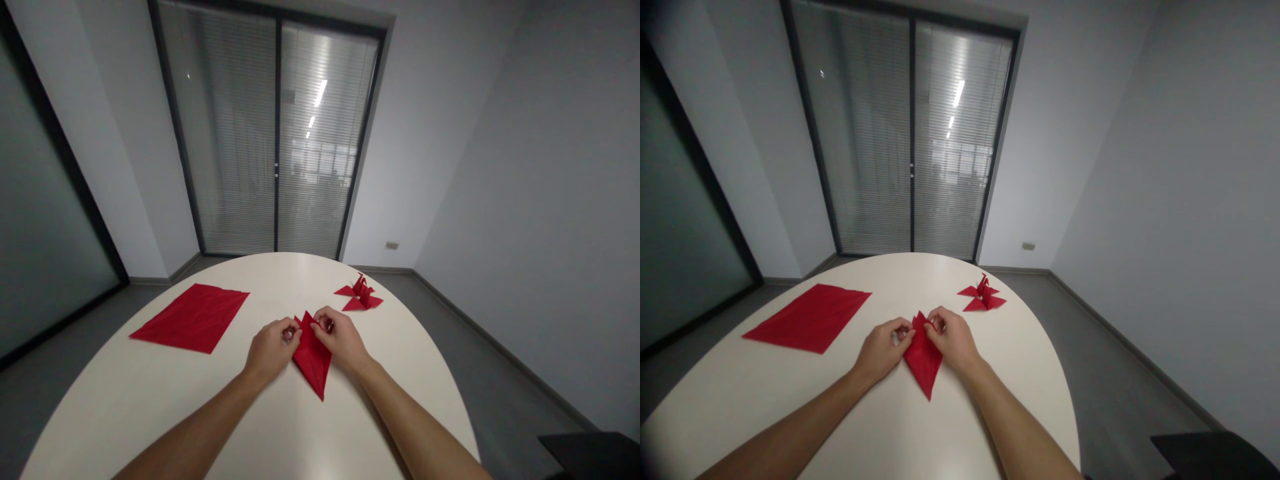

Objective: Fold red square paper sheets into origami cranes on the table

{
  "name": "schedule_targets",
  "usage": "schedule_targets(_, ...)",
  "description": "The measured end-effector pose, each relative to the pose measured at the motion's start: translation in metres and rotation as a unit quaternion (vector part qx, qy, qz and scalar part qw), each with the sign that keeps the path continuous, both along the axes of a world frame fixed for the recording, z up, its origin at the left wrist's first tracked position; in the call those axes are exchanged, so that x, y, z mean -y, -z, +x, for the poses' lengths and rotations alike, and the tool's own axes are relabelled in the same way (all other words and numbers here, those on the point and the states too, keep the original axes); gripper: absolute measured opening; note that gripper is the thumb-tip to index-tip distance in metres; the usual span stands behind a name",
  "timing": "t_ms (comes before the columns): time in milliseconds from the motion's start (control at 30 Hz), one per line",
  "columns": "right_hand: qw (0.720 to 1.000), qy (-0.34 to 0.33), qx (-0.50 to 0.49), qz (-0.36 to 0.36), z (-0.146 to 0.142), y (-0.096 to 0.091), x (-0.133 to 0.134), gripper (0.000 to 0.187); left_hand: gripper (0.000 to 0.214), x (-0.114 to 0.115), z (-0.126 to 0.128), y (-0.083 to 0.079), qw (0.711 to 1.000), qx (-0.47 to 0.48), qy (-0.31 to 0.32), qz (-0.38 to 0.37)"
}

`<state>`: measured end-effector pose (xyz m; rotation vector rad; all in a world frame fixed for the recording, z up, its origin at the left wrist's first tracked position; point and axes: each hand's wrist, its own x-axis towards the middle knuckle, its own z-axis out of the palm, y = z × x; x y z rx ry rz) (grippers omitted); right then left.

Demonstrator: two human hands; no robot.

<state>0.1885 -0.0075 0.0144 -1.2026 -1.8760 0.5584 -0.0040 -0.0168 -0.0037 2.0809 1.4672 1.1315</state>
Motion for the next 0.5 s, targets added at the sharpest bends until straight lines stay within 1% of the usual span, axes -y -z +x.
schedule_targets(167, 0.999, 0.030, 0.010, 0.016, -0.0012, 0.0017, -0.0003, 0.004, 0.011, 0.0002, -0.0001, 0.0003, 1.000, 0.015, 0.007, -0.008)
schedule_targets(267, 0.999, 0.034, 0.005, 0.031, -0.0017, 0.0001, 0.0003, 0.006, 0.012, 0.0006, 0.0003, 0.0012, 1.000, 0.021, 0.022, -0.007)
schedule_targets(367, 1.000, 0.011, -0.006, 0.023, -0.0017, -0.0041, 0.0016, 0.010, 0.014, 0.0004, 0.0008, 0.0019, 0.999, 0.025, 0.029, -0.008)
schedule_targets(500, 0.995, -0.045, -0.079, -0.044, 0.0050, -0.0072, 0.0003, 0.024, 0.013, -0.0018, -0.0001, 0.0022, 0.999, 0.037, 0.013, -0.015)
